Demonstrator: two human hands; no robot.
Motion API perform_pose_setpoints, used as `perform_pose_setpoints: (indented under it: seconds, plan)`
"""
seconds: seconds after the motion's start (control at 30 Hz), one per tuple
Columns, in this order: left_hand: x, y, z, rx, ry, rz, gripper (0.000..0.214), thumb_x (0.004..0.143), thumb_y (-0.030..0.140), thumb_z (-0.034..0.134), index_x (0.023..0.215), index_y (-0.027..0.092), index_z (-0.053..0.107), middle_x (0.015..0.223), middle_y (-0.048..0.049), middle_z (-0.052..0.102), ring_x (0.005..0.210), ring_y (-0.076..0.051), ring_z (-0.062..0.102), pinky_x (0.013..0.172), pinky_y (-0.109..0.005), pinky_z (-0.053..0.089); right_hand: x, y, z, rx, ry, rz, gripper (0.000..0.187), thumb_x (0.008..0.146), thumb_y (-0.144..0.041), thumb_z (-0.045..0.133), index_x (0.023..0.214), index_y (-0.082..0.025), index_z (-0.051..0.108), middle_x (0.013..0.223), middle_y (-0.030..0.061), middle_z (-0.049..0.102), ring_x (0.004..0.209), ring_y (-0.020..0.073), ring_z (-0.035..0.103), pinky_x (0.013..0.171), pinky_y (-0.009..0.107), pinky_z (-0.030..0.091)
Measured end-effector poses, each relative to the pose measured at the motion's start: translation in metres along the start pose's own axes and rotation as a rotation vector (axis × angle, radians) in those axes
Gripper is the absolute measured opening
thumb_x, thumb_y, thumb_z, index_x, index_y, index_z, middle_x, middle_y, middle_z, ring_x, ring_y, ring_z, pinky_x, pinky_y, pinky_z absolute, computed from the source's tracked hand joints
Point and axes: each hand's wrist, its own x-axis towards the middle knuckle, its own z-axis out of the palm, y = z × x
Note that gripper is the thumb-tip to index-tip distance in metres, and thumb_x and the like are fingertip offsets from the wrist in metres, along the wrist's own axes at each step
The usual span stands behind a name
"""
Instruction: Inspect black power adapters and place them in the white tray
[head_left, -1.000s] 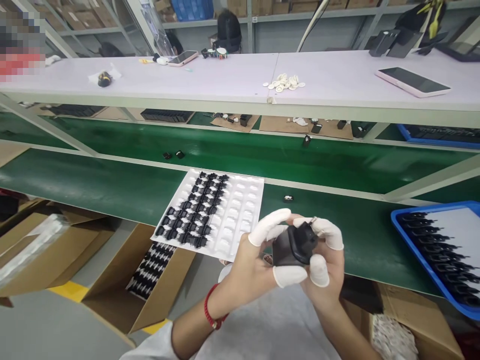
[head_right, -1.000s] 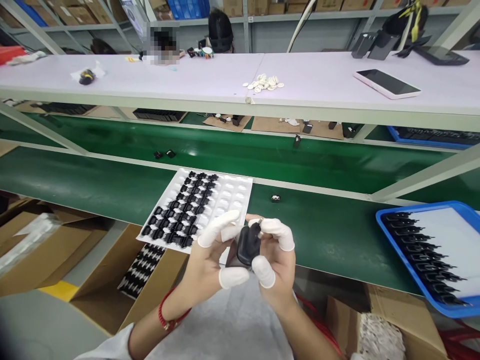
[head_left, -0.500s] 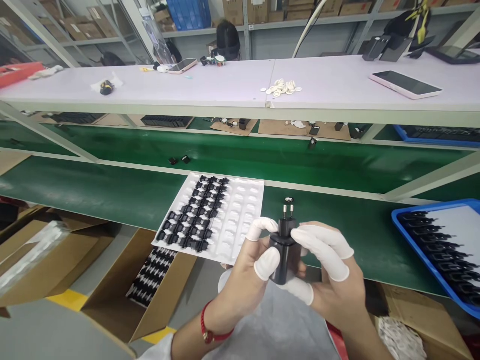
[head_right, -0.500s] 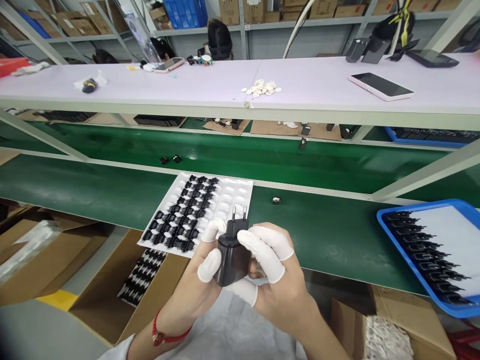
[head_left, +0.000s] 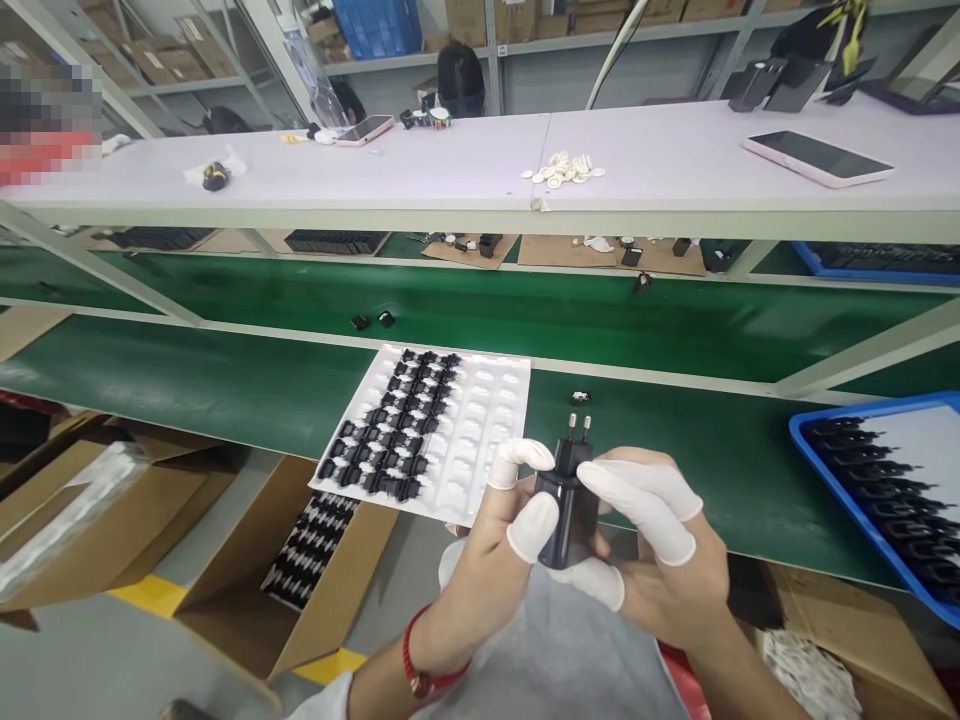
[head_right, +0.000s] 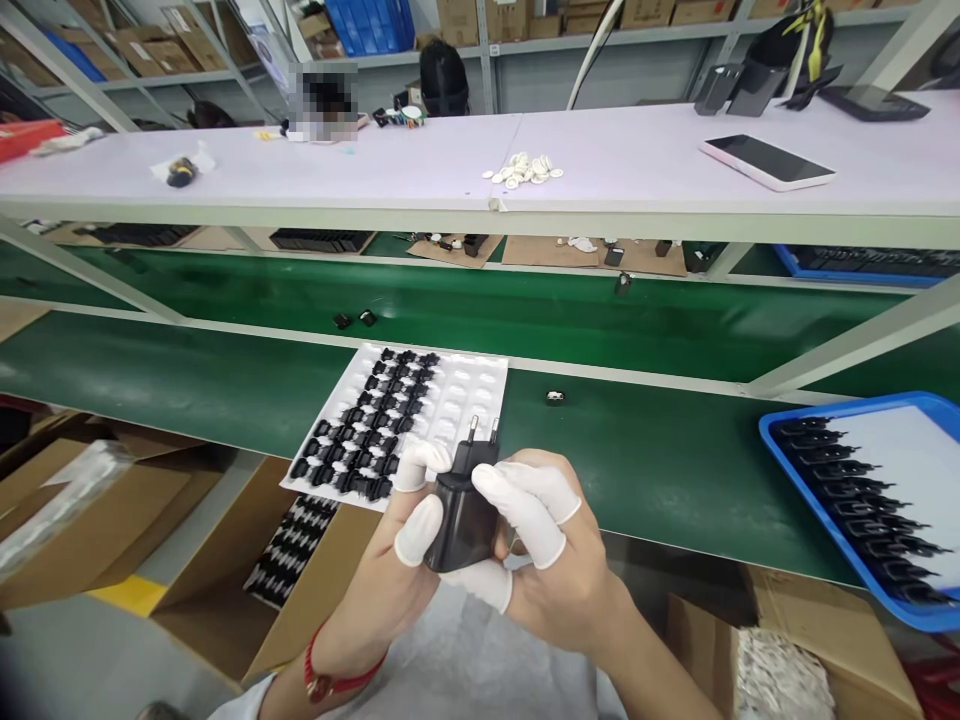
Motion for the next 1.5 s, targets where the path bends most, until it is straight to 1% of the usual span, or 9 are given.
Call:
perform_pose_setpoints:
  seconds: [0.13, 0.3, 0.5, 0.67, 0.83, 0.97, 1.1, 1.2, 1.5]
  plan:
    - [0.002, -0.002, 0.002, -0.002, 0.074, 0.026, 0.063, 0.08, 0.063, 0.065, 0.131, 0.034, 0.042, 0.093, -0.0017, 0.073, 0.071, -0.02, 0.072, 0.065, -0.034, 0.059, -0.004, 0.0, 0.004, 0.073, 0.015, 0.056, 0.063, 0.085, -0.022, 0.073, 0.141, -0.031, 0.046, 0.102, 0.0089, 0.056, 0.08, 0.0208, 0.061, 0.042, 0.025, 0.051]
    - [0.005, -0.005, 0.002, 0.018, 0.083, 0.083, 0.062, 0.079, 0.064, 0.066, 0.129, 0.034, 0.044, 0.088, -0.001, 0.074, 0.067, -0.02, 0.072, 0.063, -0.035, 0.059, -0.007, 0.003, 0.011, 0.055, 0.064, 0.046, 0.055, 0.084, -0.019, 0.073, 0.135, -0.025, 0.053, 0.106, 0.01, 0.057, 0.097, 0.0258, 0.062, 0.068, 0.036, 0.061]
    - [0.015, -0.007, -0.006, -0.015, 0.119, 0.058, 0.05, 0.082, 0.062, 0.064, 0.117, 0.031, 0.05, 0.082, 0.0005, 0.074, 0.073, -0.02, 0.072, 0.068, -0.034, 0.059, -0.014, 0.014, 0.023, 0.08, 0.082, 0.083, 0.056, 0.085, -0.024, 0.073, 0.138, -0.028, 0.052, 0.108, 0.0091, 0.058, 0.098, 0.0247, 0.063, 0.073, 0.036, 0.06]
    - [0.016, 0.002, -0.007, -0.112, 0.044, 0.022, 0.057, 0.08, 0.067, 0.062, 0.119, 0.026, 0.056, 0.093, -0.0047, 0.074, 0.087, -0.024, 0.072, 0.073, -0.035, 0.058, -0.025, 0.009, 0.032, 0.248, 0.18, 0.286, 0.074, 0.084, -0.04, 0.074, 0.148, -0.031, 0.037, 0.127, 0.0119, 0.06, 0.113, 0.029, 0.063, 0.093, 0.047, 0.058]
    - [0.014, 0.003, -0.005, -0.105, 0.109, -0.014, 0.053, 0.081, 0.068, 0.06, 0.106, 0.021, 0.064, 0.094, -0.0079, 0.074, 0.093, -0.028, 0.071, 0.078, -0.039, 0.058, -0.025, 0.006, 0.028, 0.256, 0.128, 0.283, 0.068, 0.082, -0.036, 0.077, 0.143, -0.029, 0.048, 0.125, 0.0124, 0.063, 0.108, 0.0291, 0.066, 0.09, 0.042, 0.06]
    - [0.014, -0.006, -0.013, 0.173, 0.288, 0.225, 0.033, 0.092, 0.053, 0.055, 0.107, 0.025, 0.066, 0.1, -0.0056, 0.073, 0.097, -0.024, 0.069, 0.086, -0.037, 0.057, -0.021, 0.008, 0.022, 0.255, 0.119, 0.254, 0.065, 0.084, -0.027, 0.076, 0.142, -0.031, 0.049, 0.124, 0.0082, 0.063, 0.109, 0.0243, 0.066, 0.091, 0.035, 0.059]
    - [0.019, -0.007, -0.022, 0.534, 0.236, 0.708, 0.034, 0.094, 0.046, 0.054, 0.118, 0.026, 0.066, 0.114, -0.0077, 0.067, 0.108, -0.024, 0.066, 0.092, -0.037, 0.056, -0.021, 0.01, 0.019, 0.265, 0.103, 0.227, 0.063, 0.083, -0.023, 0.076, 0.14, -0.029, 0.05, 0.121, 0.0073, 0.061, 0.111, 0.0221, 0.063, 0.093, 0.032, 0.057]
    - [0.024, -0.004, -0.022, 0.737, 0.229, 0.941, 0.035, 0.094, 0.041, 0.052, 0.119, 0.021, 0.067, 0.11, -0.0084, 0.068, 0.103, -0.022, 0.067, 0.091, -0.034, 0.056, -0.02, 0.009, 0.017, 0.291, 0.097, 0.148, 0.067, 0.082, -0.02, 0.076, 0.142, -0.025, 0.047, 0.122, 0.0084, 0.057, 0.115, 0.0218, 0.058, 0.095, 0.032, 0.055]
    - [0.027, -0.005, -0.014, 0.735, 0.371, 0.946, 0.05, 0.095, 0.059, 0.034, 0.098, 0.023, 0.068, 0.084, -0.0061, 0.067, 0.077, -0.023, 0.067, 0.071, -0.038, 0.057, -0.011, 0.001, 0.024, 0.311, 0.176, 0.104, 0.057, 0.087, -0.023, 0.071, 0.14, -0.022, 0.05, 0.11, 0.0067, 0.056, 0.107, 0.0198, 0.057, 0.095, 0.03, 0.052]
